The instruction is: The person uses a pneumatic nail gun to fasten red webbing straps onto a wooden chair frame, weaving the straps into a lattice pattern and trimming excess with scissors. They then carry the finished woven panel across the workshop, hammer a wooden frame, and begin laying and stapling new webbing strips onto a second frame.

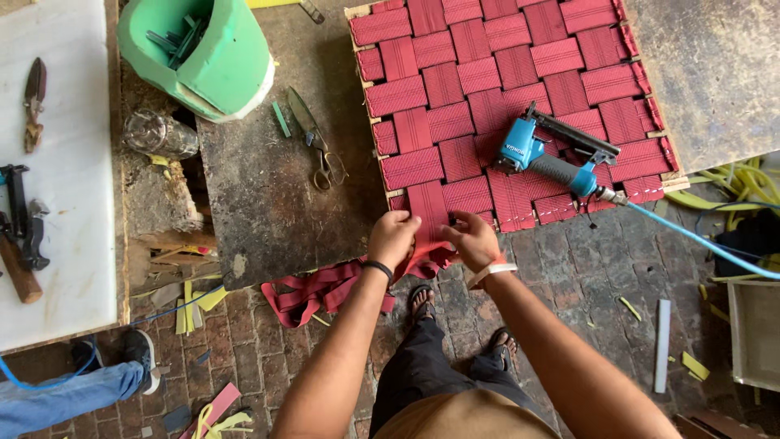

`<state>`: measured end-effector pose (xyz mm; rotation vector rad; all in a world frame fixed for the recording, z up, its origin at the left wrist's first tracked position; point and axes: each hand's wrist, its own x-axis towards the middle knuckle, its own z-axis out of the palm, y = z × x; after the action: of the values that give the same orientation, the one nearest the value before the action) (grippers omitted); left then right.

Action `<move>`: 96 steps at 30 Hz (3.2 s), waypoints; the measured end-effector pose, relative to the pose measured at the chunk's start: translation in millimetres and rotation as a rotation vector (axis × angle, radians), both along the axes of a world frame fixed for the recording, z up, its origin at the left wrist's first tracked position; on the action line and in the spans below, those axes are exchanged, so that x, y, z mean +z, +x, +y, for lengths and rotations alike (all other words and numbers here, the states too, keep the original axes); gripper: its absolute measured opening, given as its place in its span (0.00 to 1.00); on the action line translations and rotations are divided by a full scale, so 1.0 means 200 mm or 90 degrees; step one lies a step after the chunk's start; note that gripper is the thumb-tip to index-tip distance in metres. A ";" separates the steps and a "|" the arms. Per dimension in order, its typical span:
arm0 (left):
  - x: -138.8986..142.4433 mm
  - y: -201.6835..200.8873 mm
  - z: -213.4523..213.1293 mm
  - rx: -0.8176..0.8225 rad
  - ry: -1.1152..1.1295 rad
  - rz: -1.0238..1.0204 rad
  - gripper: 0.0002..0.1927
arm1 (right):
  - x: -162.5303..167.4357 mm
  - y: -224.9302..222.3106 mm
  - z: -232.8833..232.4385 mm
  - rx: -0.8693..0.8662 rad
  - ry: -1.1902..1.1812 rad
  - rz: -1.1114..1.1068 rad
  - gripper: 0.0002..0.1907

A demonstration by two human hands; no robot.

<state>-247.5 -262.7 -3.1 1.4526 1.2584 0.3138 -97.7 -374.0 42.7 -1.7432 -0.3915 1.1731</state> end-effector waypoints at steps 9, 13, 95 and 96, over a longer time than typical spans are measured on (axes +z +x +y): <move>0.10 0.28 0.30 0.003 -0.775 -0.580 0.44 | 0.11 0.12 0.10 0.054 -0.031 0.214 0.19; 0.13 0.35 0.35 0.103 -0.863 -0.575 0.42 | 0.18 0.05 -0.02 0.153 -0.144 0.105 0.22; -0.45 0.13 -0.45 -0.145 0.015 0.130 0.39 | 0.10 0.10 -0.59 0.162 -0.293 -0.302 0.17; -0.46 0.13 -0.45 -0.147 0.019 0.115 0.39 | 0.10 0.08 -0.60 0.149 -0.296 -0.304 0.18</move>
<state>-221.2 -352.4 -94.2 1.6630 1.2174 0.0471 -82.2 -493.5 61.8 -2.4500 -0.6605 1.0529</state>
